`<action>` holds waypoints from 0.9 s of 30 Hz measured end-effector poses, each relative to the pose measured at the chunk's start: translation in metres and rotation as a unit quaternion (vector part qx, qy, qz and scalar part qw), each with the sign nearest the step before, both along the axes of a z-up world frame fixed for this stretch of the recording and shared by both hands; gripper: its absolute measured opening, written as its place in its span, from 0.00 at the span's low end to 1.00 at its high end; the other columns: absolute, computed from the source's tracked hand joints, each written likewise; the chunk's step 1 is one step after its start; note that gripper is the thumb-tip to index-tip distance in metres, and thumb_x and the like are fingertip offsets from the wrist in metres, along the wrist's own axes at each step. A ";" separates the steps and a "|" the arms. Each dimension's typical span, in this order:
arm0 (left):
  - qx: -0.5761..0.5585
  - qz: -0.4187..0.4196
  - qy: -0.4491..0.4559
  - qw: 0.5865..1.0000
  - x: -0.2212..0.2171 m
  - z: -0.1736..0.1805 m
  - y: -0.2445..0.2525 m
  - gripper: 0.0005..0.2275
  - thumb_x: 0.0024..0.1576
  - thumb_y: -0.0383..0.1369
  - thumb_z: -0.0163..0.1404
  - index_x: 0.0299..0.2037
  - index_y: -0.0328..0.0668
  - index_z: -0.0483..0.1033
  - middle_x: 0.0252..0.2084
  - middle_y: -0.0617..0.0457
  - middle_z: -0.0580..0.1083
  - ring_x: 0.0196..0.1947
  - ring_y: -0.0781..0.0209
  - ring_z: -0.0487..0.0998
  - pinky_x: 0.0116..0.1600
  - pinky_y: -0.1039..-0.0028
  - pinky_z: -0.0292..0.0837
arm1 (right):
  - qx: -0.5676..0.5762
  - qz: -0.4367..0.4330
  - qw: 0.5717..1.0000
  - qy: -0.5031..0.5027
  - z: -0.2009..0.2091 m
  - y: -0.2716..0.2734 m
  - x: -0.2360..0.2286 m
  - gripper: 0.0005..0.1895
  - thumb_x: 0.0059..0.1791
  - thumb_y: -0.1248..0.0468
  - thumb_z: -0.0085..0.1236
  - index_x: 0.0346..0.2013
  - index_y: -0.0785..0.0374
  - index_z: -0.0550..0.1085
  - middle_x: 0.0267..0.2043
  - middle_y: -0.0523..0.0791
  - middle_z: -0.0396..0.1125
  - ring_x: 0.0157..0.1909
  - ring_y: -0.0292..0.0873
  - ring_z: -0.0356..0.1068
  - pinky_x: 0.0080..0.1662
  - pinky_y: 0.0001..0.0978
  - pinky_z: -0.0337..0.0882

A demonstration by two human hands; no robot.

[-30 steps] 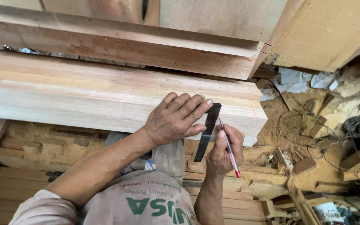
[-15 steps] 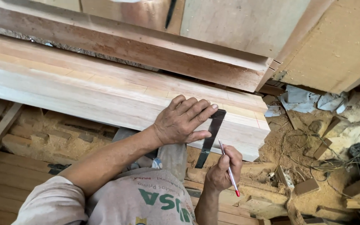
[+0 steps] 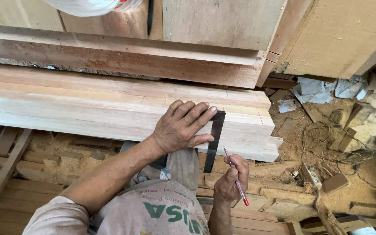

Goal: Marking lines on wooden beams using a square and a pencil for layout in a workshop.

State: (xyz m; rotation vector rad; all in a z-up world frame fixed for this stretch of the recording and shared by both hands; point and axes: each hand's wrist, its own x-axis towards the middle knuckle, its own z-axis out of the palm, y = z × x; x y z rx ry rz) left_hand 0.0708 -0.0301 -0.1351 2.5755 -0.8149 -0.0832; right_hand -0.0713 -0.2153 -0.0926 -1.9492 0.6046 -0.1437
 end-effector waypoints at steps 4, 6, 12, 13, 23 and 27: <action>-0.001 0.005 -0.013 1.000 0.000 0.002 -0.001 0.32 0.65 0.64 0.38 0.64 0.46 0.72 0.57 0.52 0.75 0.50 0.56 0.75 0.60 0.64 0.64 | -0.008 0.006 1.000 -0.022 0.003 0.000 -0.003 0.16 0.59 0.58 0.46 0.45 0.69 0.73 0.39 0.52 0.69 0.42 0.47 0.70 0.42 0.31 0.76; 0.002 -0.004 -0.003 1.000 0.000 0.003 0.001 0.33 0.64 0.64 0.40 0.66 0.46 0.70 0.59 0.51 0.73 0.53 0.54 0.73 0.59 0.63 0.66 | -0.022 0.027 0.999 -0.026 0.004 0.001 -0.005 0.10 0.56 0.63 0.52 0.47 0.67 0.73 0.40 0.49 0.70 0.46 0.46 0.71 0.50 0.36 0.75; -0.009 -0.002 -0.004 1.000 -0.004 0.007 0.002 0.33 0.64 0.64 0.39 0.66 0.45 0.70 0.60 0.51 0.71 0.54 0.54 0.72 0.59 0.62 0.65 | -0.033 0.031 0.998 -0.033 0.013 0.010 -0.014 0.11 0.56 0.63 0.53 0.48 0.70 0.72 0.43 0.51 0.69 0.46 0.48 0.72 0.50 0.36 0.76; -0.011 -0.002 -0.008 1.000 -0.004 0.008 0.002 0.33 0.64 0.64 0.39 0.66 0.45 0.70 0.60 0.51 0.71 0.54 0.54 0.72 0.59 0.62 0.65 | -0.035 0.031 0.998 -0.036 0.013 0.009 -0.017 0.11 0.56 0.63 0.53 0.48 0.70 0.72 0.43 0.51 0.69 0.46 0.48 0.72 0.50 0.36 0.76; -0.109 0.047 -0.040 0.992 -0.016 -0.004 -0.006 0.35 0.60 0.61 0.47 0.67 0.41 0.70 0.57 0.45 0.72 0.50 0.48 0.72 0.59 0.57 0.66 | -0.069 0.069 0.994 0.055 0.002 0.003 -0.032 0.11 0.58 0.65 0.49 0.45 0.69 0.77 0.40 0.51 0.69 0.40 0.48 0.74 0.44 0.40 0.74; -0.104 0.045 -0.040 0.993 -0.017 -0.005 -0.005 0.35 0.60 0.61 0.47 0.67 0.41 0.69 0.57 0.45 0.71 0.51 0.48 0.71 0.60 0.57 0.65 | 0.025 0.043 0.995 0.088 -0.029 0.003 -0.042 0.12 0.58 0.62 0.54 0.43 0.68 0.78 0.35 0.52 0.69 0.38 0.43 0.71 0.43 0.39 0.72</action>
